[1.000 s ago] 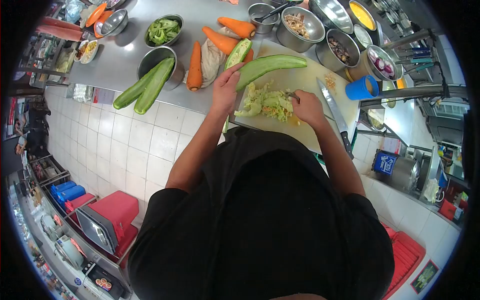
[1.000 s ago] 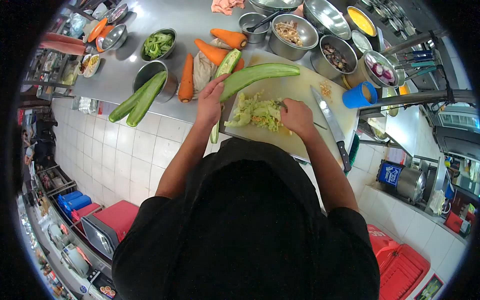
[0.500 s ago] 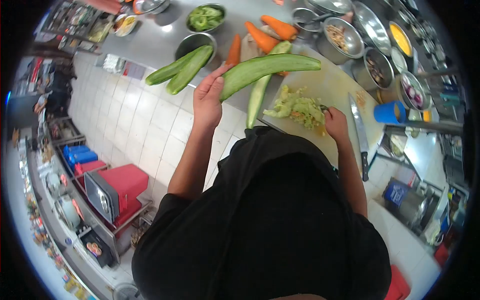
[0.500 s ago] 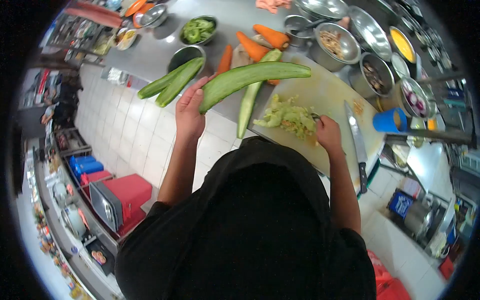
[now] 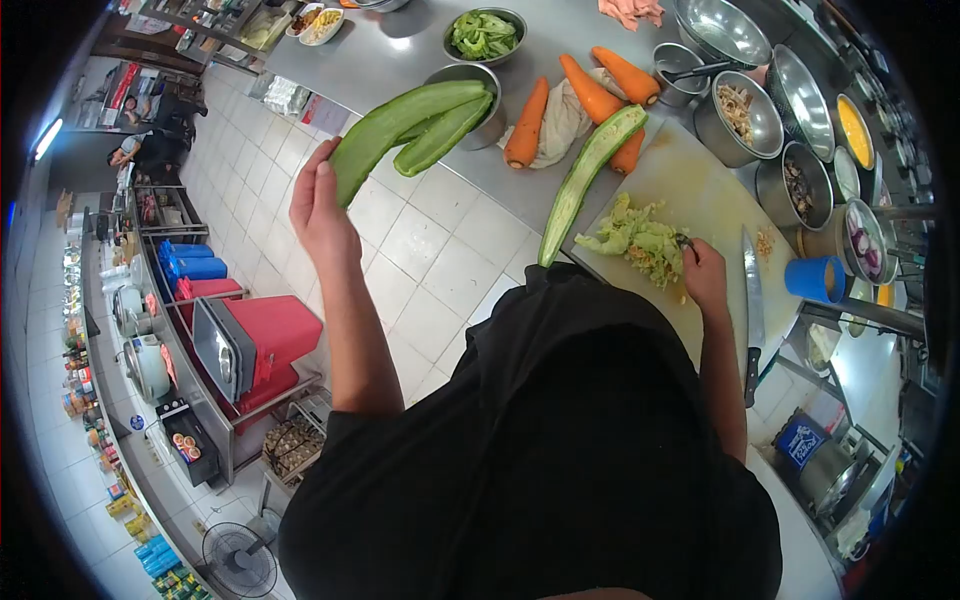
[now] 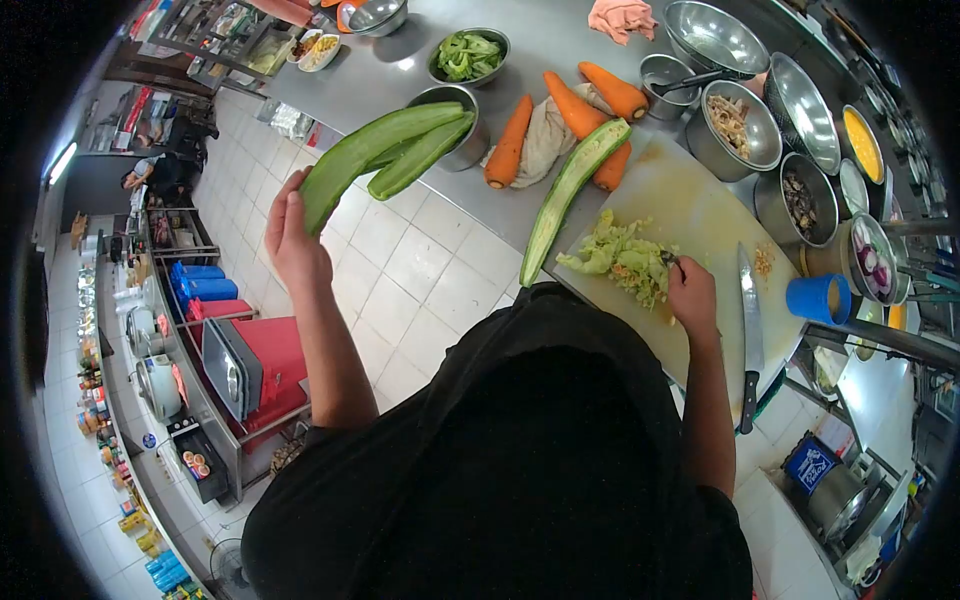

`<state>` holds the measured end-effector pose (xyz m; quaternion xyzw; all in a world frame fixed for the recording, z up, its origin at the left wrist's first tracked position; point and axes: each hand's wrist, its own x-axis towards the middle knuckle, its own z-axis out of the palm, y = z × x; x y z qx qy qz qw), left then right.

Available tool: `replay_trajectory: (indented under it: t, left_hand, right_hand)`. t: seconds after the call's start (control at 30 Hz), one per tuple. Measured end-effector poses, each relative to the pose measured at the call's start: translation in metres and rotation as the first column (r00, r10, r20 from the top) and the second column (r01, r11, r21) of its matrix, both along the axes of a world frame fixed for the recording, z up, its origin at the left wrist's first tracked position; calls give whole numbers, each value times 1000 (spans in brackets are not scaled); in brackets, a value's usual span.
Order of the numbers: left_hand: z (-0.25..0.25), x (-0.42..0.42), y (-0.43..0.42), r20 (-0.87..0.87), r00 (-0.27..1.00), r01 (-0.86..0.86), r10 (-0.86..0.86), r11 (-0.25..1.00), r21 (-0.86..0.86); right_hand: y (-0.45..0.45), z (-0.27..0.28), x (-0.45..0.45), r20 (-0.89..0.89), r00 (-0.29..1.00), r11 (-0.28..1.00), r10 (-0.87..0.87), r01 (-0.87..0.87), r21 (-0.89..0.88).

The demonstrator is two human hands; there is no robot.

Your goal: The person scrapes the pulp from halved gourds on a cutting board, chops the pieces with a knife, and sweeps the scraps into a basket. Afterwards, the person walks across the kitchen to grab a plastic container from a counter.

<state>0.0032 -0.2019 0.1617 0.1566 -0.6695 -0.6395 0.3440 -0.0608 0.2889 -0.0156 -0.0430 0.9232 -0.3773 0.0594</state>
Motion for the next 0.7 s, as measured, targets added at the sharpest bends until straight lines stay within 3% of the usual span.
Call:
replay_trajectory:
  t: [0.13,0.23,0.27,0.3,0.4,0.53,0.63,0.7]
  left_hand:
    - [-38,-28,0,197,979,-14,54,980,-201]
    - [-62,-38,-6,177,978,-34,108,926,-377]
    - [-70,-42,-11,90,994,-37,67,954,-299]
    - [-68,-41,-13,91,991,-56,103,906,-420]
    - [-57,-35,-4,26,990,-121,137,936,-331]
    - [-72,-24,-5,-17,984,-178,177,982,-69]
    - [-80,-21,-1,-133,978,-114,163,941,318]
    - [-90,-16,1,-114,982,-93,152,906,414]
  right_hand:
    - [-7,1,-7,12,999,999,37,-38,36]
    - [-12,7,-6,5,1000,1000,11,-11,18]
    - [-10,9,-5,-3,1000,1000,-7,7,3]
    - [-8,10,-2,-4,1000,1000,-22,22,0]
    - [-1,5,3,-13,998,998,-53,53,-21]
    - [7,1,14,-27,995,994,-95,93,-65]
    - [15,-5,18,10,994,993,-110,110,-33]
    - [18,-12,19,15,993,993,-114,114,-12]
